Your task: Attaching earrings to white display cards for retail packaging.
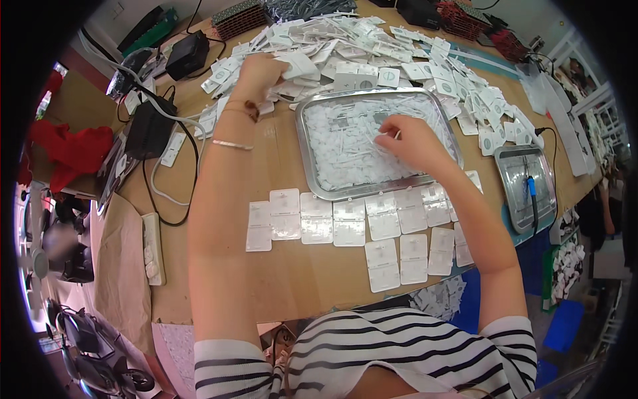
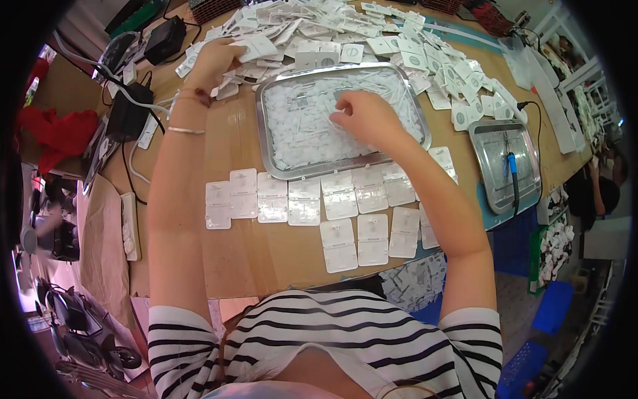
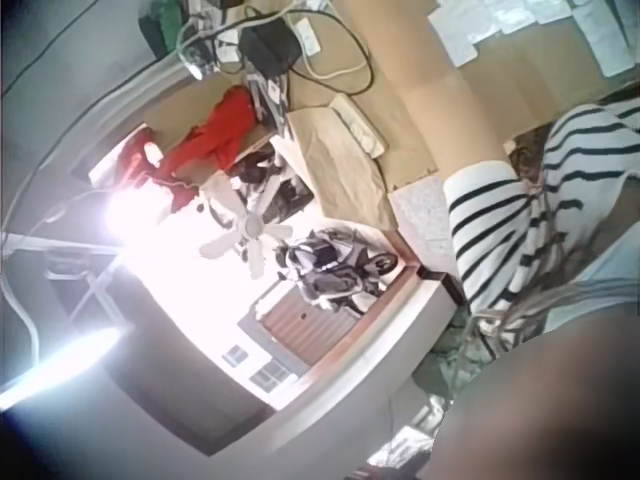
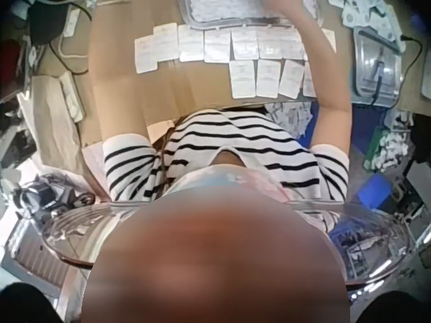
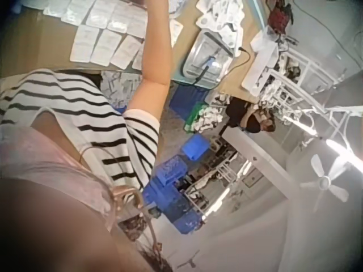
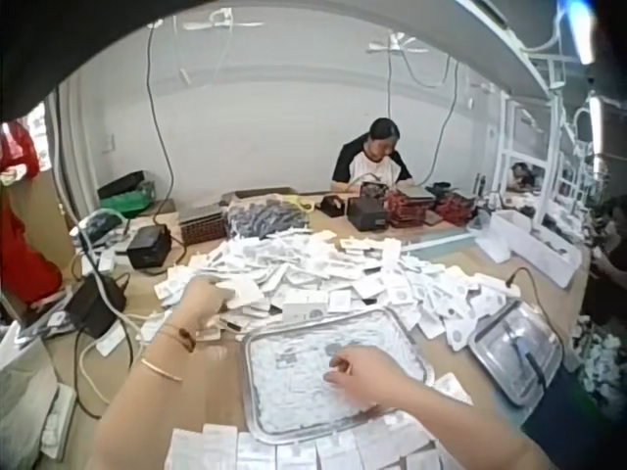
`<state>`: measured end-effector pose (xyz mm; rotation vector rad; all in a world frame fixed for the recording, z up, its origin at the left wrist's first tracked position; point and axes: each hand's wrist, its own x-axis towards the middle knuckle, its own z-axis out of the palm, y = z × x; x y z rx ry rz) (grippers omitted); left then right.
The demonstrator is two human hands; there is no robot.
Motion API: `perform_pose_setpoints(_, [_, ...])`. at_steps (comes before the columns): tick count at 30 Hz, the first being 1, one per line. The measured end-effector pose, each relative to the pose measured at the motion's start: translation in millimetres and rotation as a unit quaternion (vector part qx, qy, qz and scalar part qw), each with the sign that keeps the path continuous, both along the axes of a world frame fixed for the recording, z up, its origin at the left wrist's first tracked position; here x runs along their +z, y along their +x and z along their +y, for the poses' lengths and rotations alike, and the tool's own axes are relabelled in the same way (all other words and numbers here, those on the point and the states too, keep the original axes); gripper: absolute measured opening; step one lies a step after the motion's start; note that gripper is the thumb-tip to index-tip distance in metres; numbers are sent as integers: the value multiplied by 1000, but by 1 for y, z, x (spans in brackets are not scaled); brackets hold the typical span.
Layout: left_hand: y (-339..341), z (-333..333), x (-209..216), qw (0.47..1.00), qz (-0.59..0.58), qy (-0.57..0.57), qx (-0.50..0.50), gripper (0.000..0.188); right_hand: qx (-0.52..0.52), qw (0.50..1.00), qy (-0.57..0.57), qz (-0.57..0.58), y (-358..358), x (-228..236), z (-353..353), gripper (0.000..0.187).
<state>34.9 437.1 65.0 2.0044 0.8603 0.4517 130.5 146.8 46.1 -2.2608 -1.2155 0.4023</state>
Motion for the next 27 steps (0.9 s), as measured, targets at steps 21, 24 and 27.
perform_pose_setpoints(21, [-153, -207, -51, 877, -250, -409, -29, 39, 22, 936, 189, 297, -40, -2, -14, 18])
perform_pose_setpoints(24, [-154, -208, -50, 883, -246, -399, -21, 41, 20, 921, 253, 295, -63, 5, -22, 19])
perform_pose_setpoints(27, [-155, -211, -48, 882, -258, -394, -26, 43, 19, 914, 254, 317, -90, 13, -33, 18])
